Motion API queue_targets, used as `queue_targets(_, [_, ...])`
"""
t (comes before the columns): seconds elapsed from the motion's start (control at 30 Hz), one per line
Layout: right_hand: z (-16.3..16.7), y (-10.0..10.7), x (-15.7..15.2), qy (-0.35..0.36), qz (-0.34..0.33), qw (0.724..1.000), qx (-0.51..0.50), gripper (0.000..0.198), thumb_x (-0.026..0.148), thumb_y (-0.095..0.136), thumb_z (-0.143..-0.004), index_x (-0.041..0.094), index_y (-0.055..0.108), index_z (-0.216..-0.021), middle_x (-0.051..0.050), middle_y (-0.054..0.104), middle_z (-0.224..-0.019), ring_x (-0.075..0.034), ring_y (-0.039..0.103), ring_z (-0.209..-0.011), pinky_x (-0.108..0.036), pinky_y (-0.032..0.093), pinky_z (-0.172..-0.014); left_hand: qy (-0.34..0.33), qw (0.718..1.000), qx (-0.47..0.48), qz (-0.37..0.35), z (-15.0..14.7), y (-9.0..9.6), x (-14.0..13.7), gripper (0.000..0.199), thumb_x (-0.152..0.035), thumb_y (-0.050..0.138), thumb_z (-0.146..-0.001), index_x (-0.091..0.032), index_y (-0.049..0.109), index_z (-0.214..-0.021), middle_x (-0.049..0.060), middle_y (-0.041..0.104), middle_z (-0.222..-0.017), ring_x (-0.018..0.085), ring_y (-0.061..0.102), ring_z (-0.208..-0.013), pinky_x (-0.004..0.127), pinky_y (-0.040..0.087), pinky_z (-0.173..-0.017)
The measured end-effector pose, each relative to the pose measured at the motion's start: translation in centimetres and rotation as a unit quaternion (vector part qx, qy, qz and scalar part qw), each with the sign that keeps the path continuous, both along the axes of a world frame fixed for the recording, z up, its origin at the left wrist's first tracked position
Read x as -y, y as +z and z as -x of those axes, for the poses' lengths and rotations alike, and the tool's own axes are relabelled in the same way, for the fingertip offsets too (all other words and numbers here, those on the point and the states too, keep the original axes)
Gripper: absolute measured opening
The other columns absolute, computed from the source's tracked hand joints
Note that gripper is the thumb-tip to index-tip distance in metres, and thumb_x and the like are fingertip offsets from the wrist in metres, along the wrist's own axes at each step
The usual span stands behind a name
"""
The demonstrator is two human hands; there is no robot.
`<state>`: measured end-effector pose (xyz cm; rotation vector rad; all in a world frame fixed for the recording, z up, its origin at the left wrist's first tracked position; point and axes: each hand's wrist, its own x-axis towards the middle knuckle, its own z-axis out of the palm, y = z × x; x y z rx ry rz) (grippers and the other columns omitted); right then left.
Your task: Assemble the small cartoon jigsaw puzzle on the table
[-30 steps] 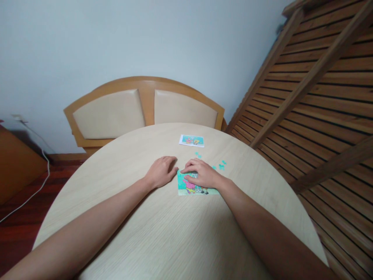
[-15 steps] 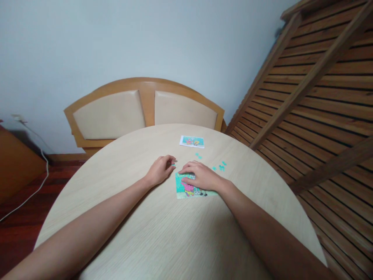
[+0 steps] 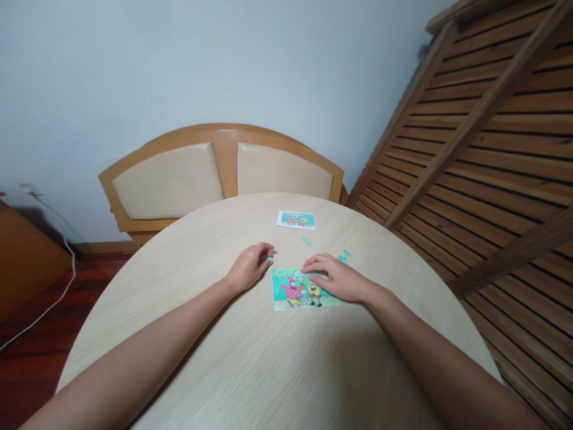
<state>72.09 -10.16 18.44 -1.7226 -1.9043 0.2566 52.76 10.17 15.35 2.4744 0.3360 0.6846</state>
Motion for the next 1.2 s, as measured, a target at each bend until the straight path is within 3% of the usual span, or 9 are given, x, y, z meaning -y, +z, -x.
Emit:
queue_targets(0.13, [0.1,0.3,0.7,0.019,0.042,0.999,0.002,0.043,0.039,0.074,-0.082,0.023,0.070,-0.122,-0.010,0.063,-0.124,-0.027,0.055,-0.118,-0.044,0.043,-0.105,0.006,1.000,-0.003,-0.004,0.2,0.1,0.4,0.028,-0.018,0.059,-0.089,-0.020,0.056,-0.116,0.005,0.069,-0.101,0.020,0.066,-0.090,0.035,0.053,-0.082])
queue_targets(0.27, [0.4,-0.3,0.4,0.011,0.036,0.999,0.010,0.047,0.044,0.072,-0.085,0.024,0.067,-0.127,-0.011,0.061,-0.128,-0.028,0.052,-0.121,-0.045,0.041,-0.107,0.009,1.000,0.013,-0.003,0.2,0.8,1.2,0.025,-0.016,0.057,-0.089,-0.020,0.057,-0.114,0.004,0.070,-0.099,0.019,0.066,-0.087,0.035,0.053,-0.083])
queue_targets(0.4, [0.9,-0.9,-0.2,-0.007,-0.004,1.000,0.011,0.042,0.041,0.072,-0.086,0.023,0.068,-0.123,-0.011,0.065,-0.124,-0.027,0.055,-0.118,-0.045,0.043,-0.104,0.006,0.994,0.081,0.075,0.1,1.2,2.7,0.020,-0.018,0.057,-0.090,-0.020,0.058,-0.109,0.005,0.068,-0.109,0.016,0.067,-0.088,0.033,0.055,-0.082])
queue_targets(0.57, [2.0,0.0,-0.7,-0.079,-0.069,0.992,-0.064,0.022,0.027,0.064,-0.091,0.021,0.071,-0.110,-0.009,0.074,-0.107,-0.023,0.066,-0.102,-0.041,0.049,-0.094,-0.019,0.977,0.088,0.193,0.3,1.4,4.6,0.027,-0.025,0.062,-0.088,-0.019,0.055,-0.113,0.008,0.067,-0.110,0.016,0.069,-0.081,0.026,0.056,-0.064])
queue_targets(0.8, [3.5,0.5,-0.6,-0.048,-0.040,0.979,-0.196,0.026,0.027,0.064,-0.090,0.020,0.070,-0.114,-0.007,0.075,-0.106,-0.020,0.070,-0.094,-0.034,0.053,-0.087,-0.073,0.962,0.083,0.250,0.3,1.6,6.2,0.034,-0.026,0.067,-0.084,-0.020,0.053,-0.115,0.006,0.068,-0.105,0.013,0.067,-0.076,0.027,0.057,-0.070])
queue_targets(0.97, [3.3,0.4,-0.8,-0.049,-0.036,0.980,-0.191,0.017,0.025,0.062,-0.089,0.019,0.075,-0.098,-0.006,0.076,-0.099,-0.020,0.069,-0.093,-0.033,0.052,-0.087,-0.080,0.970,0.090,0.211,0.5,1.8,6.4,0.034,-0.029,0.067,-0.086,-0.020,0.053,-0.116,0.009,0.065,-0.115,0.016,0.067,-0.083,0.032,0.058,-0.078])
queue_targets(1.07, [2.4,0.5,-0.8,-0.085,-0.044,0.977,-0.193,0.019,0.025,0.062,-0.087,0.017,0.074,-0.099,-0.005,0.076,-0.091,-0.019,0.068,-0.085,-0.031,0.052,-0.081,-0.100,0.985,0.080,0.117,0.7,2.0,6.3,0.032,-0.030,0.064,-0.090,-0.020,0.054,-0.119,0.011,0.063,-0.122,0.021,0.065,-0.105,0.038,0.053,-0.095])
queue_targets(1.2, [1.0,0.3,-0.7,-0.112,-0.050,0.975,-0.187,0.021,0.023,0.058,-0.087,0.016,0.073,-0.099,-0.006,0.075,-0.091,-0.018,0.067,-0.084,-0.031,0.052,-0.078,-0.219,0.975,-0.003,-0.037,1.1,2.5,6.6,0.035,-0.034,0.062,-0.092,-0.023,0.059,-0.125,0.011,0.060,-0.133,0.025,0.057,-0.123,0.042,0.046,-0.106])
